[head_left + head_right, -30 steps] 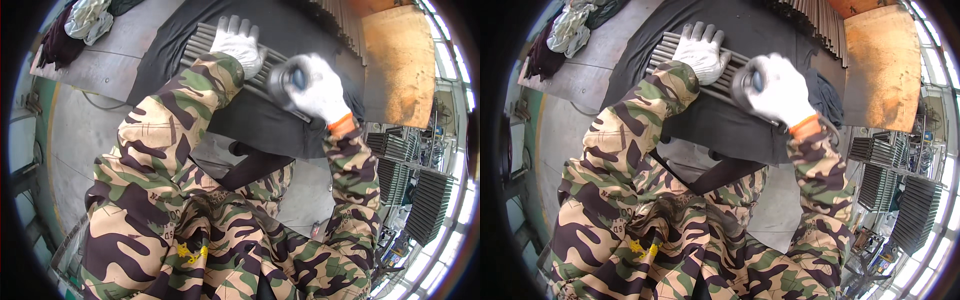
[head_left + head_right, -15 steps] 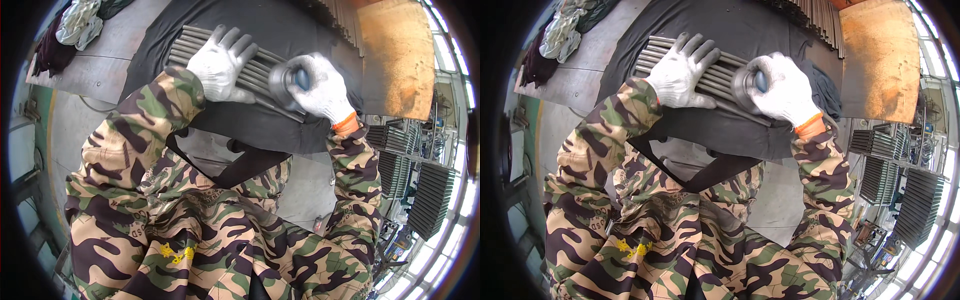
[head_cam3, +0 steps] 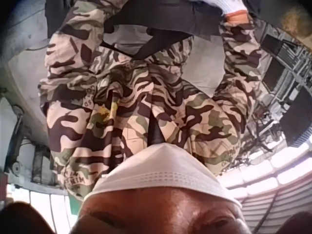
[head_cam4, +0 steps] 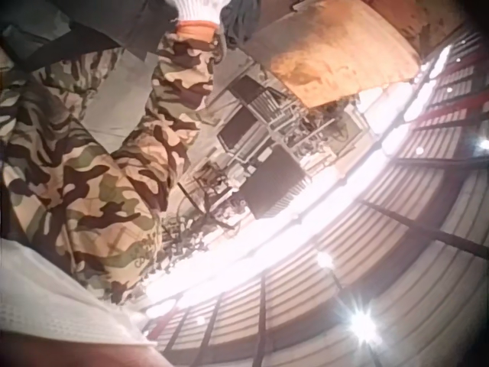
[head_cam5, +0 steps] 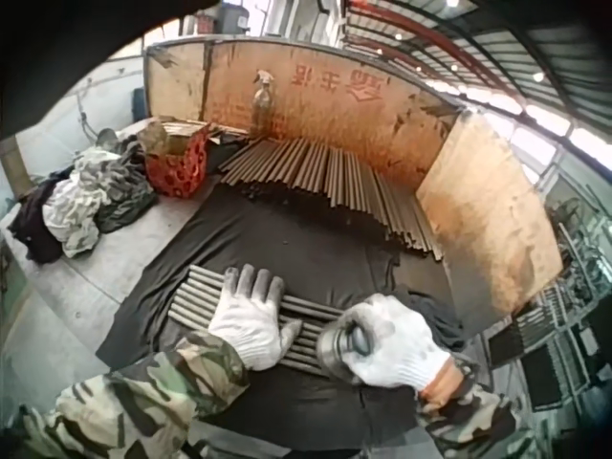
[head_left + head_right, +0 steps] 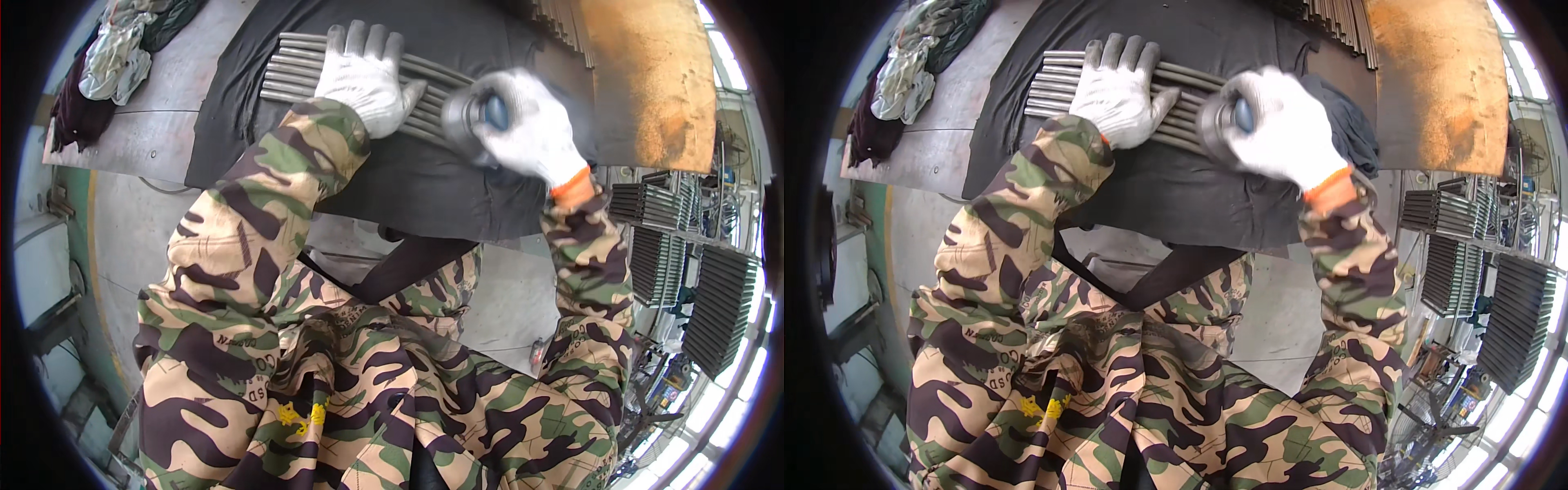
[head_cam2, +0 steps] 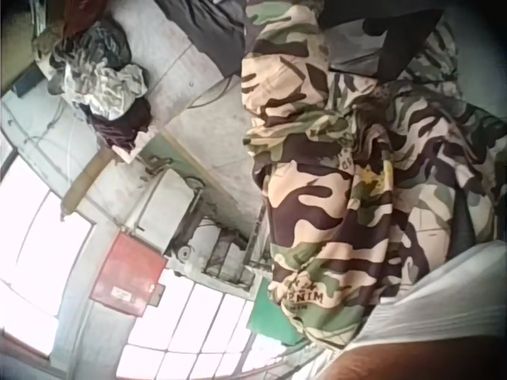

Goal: Grinding and polishing a bundle of metal tubes using a handheld tool and wiping them down.

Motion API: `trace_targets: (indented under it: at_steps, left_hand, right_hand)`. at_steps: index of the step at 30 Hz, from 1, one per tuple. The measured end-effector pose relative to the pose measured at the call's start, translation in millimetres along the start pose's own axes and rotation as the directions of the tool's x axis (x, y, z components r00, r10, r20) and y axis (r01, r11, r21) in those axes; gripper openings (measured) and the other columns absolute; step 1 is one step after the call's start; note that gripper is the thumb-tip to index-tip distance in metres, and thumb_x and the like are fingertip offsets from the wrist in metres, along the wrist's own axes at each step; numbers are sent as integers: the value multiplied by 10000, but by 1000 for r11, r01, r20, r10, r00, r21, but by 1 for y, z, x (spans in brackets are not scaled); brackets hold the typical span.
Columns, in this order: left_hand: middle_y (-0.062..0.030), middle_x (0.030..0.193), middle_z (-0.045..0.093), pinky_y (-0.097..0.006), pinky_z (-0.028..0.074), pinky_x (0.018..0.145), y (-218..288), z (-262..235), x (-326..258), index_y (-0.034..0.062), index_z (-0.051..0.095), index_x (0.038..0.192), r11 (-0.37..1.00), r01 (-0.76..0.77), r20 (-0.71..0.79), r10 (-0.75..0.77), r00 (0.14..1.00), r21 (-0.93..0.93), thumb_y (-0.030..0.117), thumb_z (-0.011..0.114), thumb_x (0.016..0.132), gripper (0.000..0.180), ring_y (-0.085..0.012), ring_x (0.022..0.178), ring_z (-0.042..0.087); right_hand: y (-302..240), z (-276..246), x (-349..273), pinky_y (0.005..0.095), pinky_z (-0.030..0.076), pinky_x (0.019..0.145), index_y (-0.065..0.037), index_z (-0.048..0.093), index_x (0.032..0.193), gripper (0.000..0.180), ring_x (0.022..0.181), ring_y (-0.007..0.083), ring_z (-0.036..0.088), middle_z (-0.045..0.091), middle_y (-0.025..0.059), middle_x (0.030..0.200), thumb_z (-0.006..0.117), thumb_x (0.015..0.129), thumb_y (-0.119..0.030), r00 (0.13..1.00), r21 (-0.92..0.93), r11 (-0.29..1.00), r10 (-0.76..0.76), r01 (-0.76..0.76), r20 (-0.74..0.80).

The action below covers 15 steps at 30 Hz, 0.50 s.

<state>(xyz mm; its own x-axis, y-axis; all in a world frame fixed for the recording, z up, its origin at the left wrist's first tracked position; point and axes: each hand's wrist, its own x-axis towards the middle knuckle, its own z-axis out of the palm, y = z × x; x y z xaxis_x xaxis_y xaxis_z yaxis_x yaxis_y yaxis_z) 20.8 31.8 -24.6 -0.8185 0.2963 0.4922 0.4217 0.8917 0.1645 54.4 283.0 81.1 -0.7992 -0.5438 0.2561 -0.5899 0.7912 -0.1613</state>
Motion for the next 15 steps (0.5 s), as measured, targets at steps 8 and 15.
trace_targets:
  at_steps: [8, 15]
  left_hand:
    - [-160, 1267, 648, -558, 400, 1139, -1, 1, 3, 26, 658, 1302, 1000, 8, -81, -7, 997, 15, 498, 743, 959, 589, -364, 1266, 565]
    - [-150, 1263, 635, -552, 420, 1105, 2, -21, -19, 12, 642, 1320, 999, -44, -22, 43, 999, -10, 467, 752, 949, 597, -373, 1240, 571]
  right_hand:
    - [4, -3, -2, 468, 595, 968, -197, 754, 1135, 266, 1074, 360, 710, 702, 116, 1075, 775, 902, -324, 993, -42, 993, 113, -111, 41]
    - [5, 2, 1, 475, 599, 965, -189, 748, 1164, 284, 1102, 358, 711, 703, 117, 1073, 760, 920, -335, 993, -68, 992, 106, -103, 46]
